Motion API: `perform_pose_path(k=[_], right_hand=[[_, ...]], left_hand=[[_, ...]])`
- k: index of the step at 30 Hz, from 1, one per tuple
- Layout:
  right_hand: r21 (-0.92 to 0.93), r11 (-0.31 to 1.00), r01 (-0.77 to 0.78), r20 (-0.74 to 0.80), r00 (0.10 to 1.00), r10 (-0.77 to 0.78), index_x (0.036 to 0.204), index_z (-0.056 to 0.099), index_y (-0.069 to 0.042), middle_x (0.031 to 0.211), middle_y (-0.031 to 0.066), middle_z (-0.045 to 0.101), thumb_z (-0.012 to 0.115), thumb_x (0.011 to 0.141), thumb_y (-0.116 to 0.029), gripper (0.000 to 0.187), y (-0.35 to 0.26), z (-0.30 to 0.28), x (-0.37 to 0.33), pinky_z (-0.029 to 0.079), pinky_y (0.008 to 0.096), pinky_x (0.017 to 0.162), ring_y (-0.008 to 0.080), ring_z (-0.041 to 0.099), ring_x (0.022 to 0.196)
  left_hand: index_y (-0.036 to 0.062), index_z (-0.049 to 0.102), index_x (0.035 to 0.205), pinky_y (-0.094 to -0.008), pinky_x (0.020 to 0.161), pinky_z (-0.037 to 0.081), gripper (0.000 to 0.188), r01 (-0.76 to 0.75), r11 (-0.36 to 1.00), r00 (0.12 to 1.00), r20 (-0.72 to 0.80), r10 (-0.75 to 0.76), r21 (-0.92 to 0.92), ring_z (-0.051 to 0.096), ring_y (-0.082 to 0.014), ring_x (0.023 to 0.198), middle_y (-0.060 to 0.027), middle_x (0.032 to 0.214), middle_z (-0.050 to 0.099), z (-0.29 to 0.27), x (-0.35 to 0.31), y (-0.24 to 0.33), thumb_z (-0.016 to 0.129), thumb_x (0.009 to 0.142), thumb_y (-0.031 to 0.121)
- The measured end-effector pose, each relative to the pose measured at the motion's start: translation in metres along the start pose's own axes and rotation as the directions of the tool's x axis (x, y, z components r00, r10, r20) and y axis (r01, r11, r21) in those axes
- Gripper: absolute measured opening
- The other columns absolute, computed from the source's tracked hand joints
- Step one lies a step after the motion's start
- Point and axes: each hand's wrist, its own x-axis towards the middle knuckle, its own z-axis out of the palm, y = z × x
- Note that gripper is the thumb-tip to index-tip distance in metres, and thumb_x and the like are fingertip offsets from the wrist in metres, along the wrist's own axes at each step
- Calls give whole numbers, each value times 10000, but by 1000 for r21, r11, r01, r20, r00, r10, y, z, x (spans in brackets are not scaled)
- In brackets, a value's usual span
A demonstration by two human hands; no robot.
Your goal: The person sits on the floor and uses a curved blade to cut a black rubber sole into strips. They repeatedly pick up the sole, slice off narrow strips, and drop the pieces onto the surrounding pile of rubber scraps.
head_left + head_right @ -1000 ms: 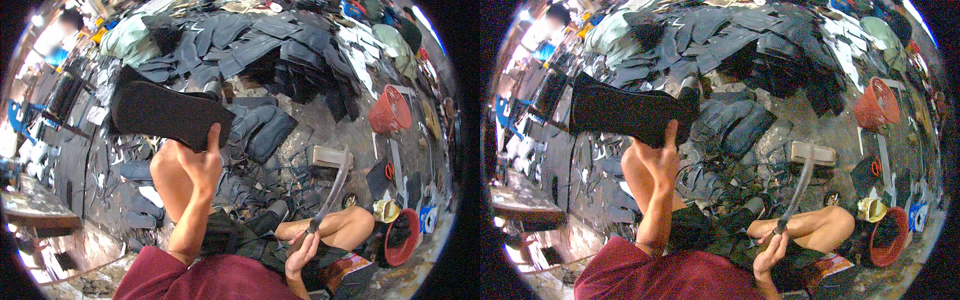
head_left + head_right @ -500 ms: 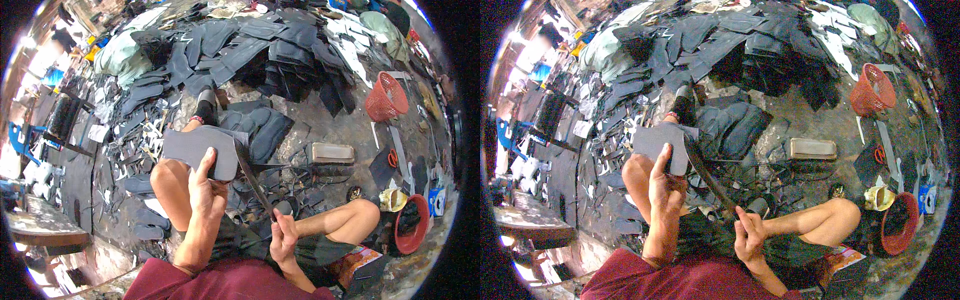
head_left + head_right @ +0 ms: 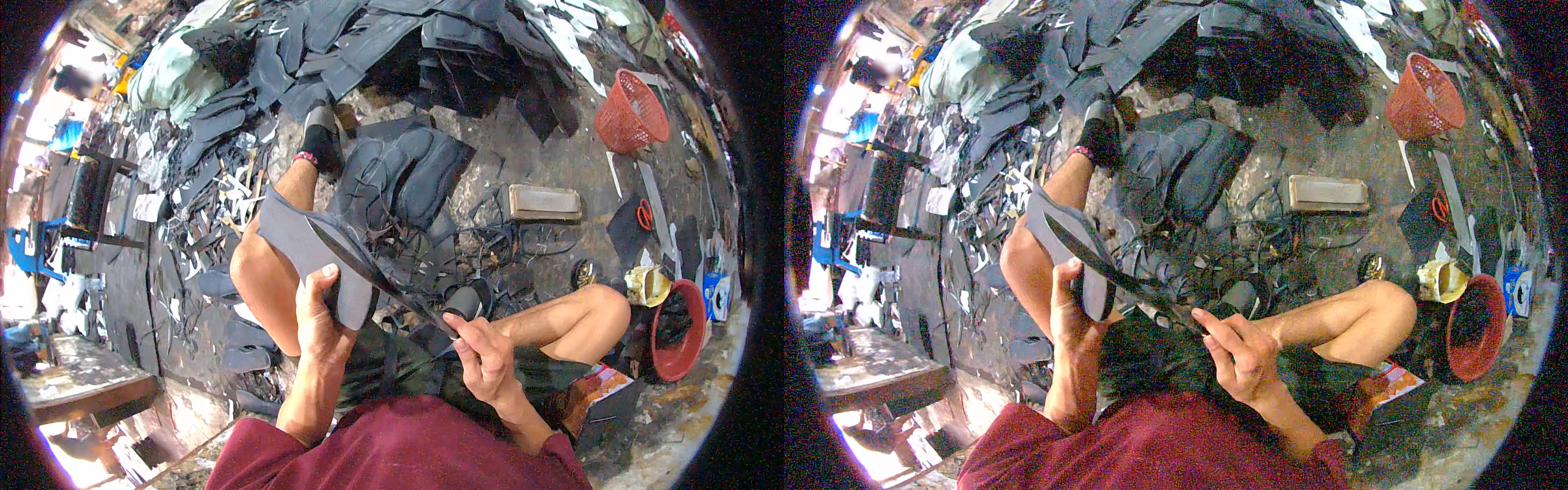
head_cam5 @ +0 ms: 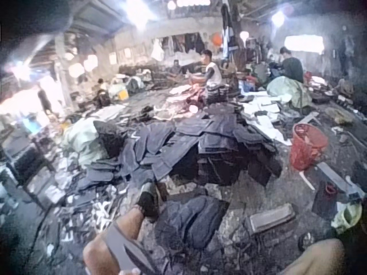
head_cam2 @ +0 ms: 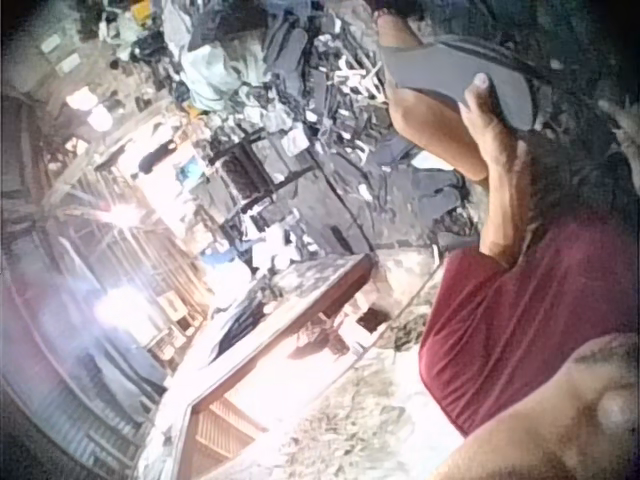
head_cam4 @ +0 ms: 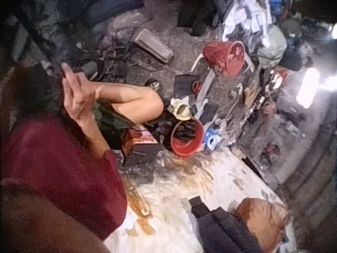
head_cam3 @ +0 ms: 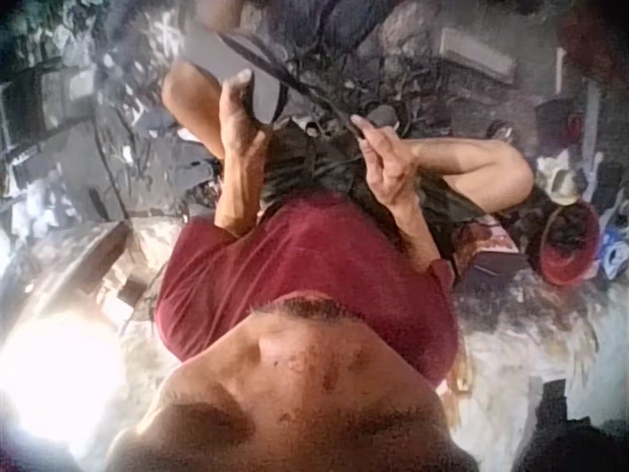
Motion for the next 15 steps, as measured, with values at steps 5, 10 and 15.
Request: perform_pose_path(k=[5,10,15], right_hand=[[-29,999,-27,49,998,28,1259,655,-167,737,77,556,650,899,-118,363,-10,15,25,473,398,547,271,585,604],[107,994,36,126,991,-49,1245,652,-113,798,107,618,631,906,-63,343,-6,38,64,494,385,579,287,627,656],[76,993,89,-2,996,-89,1238,652,-186,803,88,606,624,927,-183,312,0,96,92,533,417,616,325,645,696]], left_hand=[[16,543,1163,-387,807,560,432,-54,989,998,50,47,138,631,-218,884,-80,985,607,-21,-6,-12,671,766,129],[6,539,1196,-391,805,570,557,-60,953,990,136,20,296,655,-241,895,-98,1005,640,-49,-7,-8,731,682,96],[12,520,1241,-389,835,557,684,12,948,976,205,-81,317,651,-223,936,-86,1043,636,-53,-8,1,825,641,138]])
